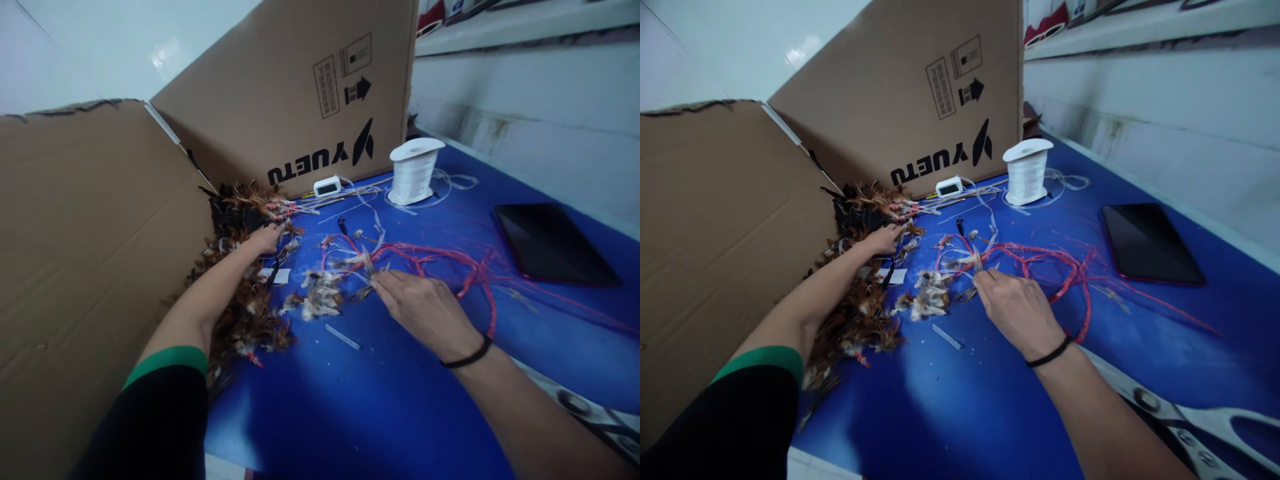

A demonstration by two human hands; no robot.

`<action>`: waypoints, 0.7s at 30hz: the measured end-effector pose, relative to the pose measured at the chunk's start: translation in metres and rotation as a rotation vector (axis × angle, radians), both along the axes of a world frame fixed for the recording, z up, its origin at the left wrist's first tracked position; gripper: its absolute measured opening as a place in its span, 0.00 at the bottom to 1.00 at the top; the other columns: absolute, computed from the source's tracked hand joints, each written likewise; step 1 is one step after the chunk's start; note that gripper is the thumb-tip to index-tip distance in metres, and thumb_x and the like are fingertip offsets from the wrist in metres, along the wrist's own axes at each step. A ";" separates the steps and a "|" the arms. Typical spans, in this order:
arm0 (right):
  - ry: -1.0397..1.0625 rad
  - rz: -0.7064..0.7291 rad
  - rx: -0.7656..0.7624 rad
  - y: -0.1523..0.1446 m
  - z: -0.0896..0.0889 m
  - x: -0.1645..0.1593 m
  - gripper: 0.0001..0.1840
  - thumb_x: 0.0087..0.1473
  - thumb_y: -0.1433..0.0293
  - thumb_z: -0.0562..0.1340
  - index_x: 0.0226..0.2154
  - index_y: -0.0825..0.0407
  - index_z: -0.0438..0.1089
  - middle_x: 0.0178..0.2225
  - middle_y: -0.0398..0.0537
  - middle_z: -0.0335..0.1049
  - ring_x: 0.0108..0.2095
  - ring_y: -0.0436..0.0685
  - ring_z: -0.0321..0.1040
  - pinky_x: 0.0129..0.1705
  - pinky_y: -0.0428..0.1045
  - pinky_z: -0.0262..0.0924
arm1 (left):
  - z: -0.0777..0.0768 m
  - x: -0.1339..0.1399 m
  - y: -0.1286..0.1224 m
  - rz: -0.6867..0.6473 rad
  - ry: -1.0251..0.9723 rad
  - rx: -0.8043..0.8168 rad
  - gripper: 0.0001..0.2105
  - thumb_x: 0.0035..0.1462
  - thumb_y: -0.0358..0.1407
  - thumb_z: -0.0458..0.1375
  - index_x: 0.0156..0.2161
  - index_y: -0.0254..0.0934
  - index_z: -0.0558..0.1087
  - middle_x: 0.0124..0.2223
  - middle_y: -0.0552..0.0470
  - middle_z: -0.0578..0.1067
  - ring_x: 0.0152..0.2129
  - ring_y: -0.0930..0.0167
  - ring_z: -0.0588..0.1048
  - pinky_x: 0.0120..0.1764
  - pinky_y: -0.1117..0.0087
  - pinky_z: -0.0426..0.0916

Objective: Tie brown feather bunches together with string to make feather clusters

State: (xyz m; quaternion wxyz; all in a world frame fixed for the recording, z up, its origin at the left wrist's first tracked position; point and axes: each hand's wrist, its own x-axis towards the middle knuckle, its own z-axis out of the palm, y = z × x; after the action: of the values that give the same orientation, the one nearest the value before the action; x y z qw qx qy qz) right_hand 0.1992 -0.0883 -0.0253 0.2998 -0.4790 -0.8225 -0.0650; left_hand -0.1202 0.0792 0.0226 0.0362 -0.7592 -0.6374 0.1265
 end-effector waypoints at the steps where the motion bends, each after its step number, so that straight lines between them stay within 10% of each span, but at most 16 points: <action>1: -0.007 -0.003 -0.006 0.000 0.000 0.000 0.14 0.60 0.72 0.50 0.31 0.54 0.70 0.27 0.48 0.73 0.26 0.51 0.69 0.27 0.46 0.53 | -0.004 -0.001 0.006 0.041 -0.003 0.012 0.36 0.39 0.27 0.60 0.58 0.41 0.60 0.57 0.41 0.64 0.49 0.59 0.69 0.50 0.65 0.63; 9: -0.026 0.002 -0.038 -0.001 -0.001 -0.001 0.13 0.60 0.71 0.51 0.33 0.53 0.70 0.27 0.46 0.73 0.26 0.51 0.69 0.26 0.46 0.53 | -0.011 -0.018 0.028 0.151 -0.226 0.066 0.11 0.45 0.26 0.57 0.36 0.35 0.75 0.37 0.43 0.77 0.42 0.63 0.74 0.46 0.69 0.66; 14: -0.017 0.003 -0.042 -0.001 -0.002 -0.001 0.13 0.60 0.71 0.51 0.33 0.53 0.70 0.27 0.47 0.73 0.25 0.50 0.68 0.25 0.46 0.53 | 0.003 -0.021 0.019 0.200 -0.468 0.085 0.10 0.52 0.28 0.54 0.39 0.31 0.73 0.27 0.50 0.76 0.24 0.73 0.76 0.31 0.74 0.70; 21: -0.041 -0.002 -0.022 -0.001 -0.001 -0.001 0.13 0.59 0.72 0.51 0.30 0.53 0.69 0.28 0.47 0.73 0.27 0.51 0.69 0.26 0.46 0.53 | 0.022 -0.020 0.001 0.230 -1.225 -0.064 0.10 0.44 0.32 0.64 0.31 0.30 0.69 0.21 0.55 0.70 0.16 0.78 0.69 0.19 0.78 0.64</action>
State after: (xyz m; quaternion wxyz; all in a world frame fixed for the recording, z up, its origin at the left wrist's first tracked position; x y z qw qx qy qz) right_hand 0.1987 -0.0894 -0.0260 0.2776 -0.4815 -0.8287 -0.0657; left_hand -0.1405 0.0802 0.0442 -0.3729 -0.6210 -0.6159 -0.3098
